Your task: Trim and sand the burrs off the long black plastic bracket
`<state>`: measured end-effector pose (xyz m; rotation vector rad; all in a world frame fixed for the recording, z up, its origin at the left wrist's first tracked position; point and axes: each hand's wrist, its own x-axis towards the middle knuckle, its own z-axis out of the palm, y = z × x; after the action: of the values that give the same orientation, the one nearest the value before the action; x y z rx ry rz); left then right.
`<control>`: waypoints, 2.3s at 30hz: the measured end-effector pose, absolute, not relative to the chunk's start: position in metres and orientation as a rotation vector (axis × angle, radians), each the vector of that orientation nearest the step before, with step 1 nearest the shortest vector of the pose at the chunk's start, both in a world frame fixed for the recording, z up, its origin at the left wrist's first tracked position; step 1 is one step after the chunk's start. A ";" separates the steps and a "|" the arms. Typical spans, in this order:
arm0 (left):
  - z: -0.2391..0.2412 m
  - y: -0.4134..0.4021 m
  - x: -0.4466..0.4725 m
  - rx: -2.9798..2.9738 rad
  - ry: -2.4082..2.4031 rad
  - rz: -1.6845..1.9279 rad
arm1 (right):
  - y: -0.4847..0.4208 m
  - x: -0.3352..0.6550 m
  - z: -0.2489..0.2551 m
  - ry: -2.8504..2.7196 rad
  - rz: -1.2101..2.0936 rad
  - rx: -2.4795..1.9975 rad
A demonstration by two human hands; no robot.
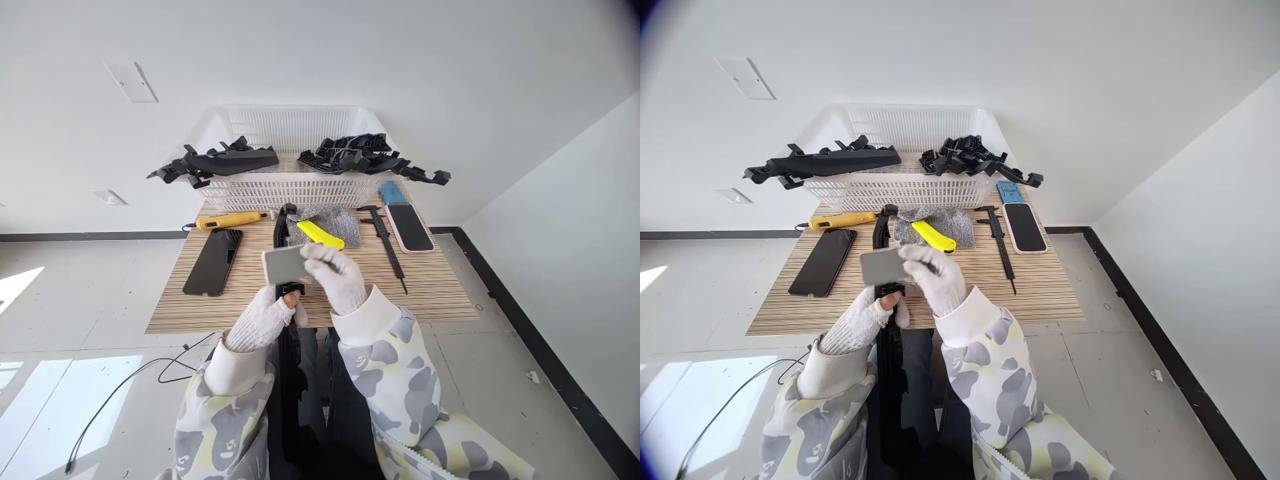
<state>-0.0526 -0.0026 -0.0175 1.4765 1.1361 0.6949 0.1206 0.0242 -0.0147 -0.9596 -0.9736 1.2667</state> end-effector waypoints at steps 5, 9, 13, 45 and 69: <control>-0.017 -0.003 -0.052 1.468 1.153 0.725 | 0.026 0.121 -0.015 -1.000 1.310 -0.932; -0.021 -0.002 -0.054 1.470 1.128 0.684 | 0.026 0.123 -0.014 -0.952 1.270 -0.935; -0.025 -0.001 -0.055 1.479 1.123 0.724 | 0.026 0.122 -0.014 -1.029 1.356 -0.919; -0.030 -0.001 -0.056 1.416 1.191 0.687 | 0.018 0.120 0.008 -0.736 1.419 -1.393; -0.022 -0.001 -0.051 1.489 1.128 0.723 | 0.013 0.119 0.012 -0.814 1.433 -1.151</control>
<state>-0.0506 -0.0015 -0.0225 1.4893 1.1277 0.7234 0.1194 0.0134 0.0124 -1.1513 -0.8135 1.4334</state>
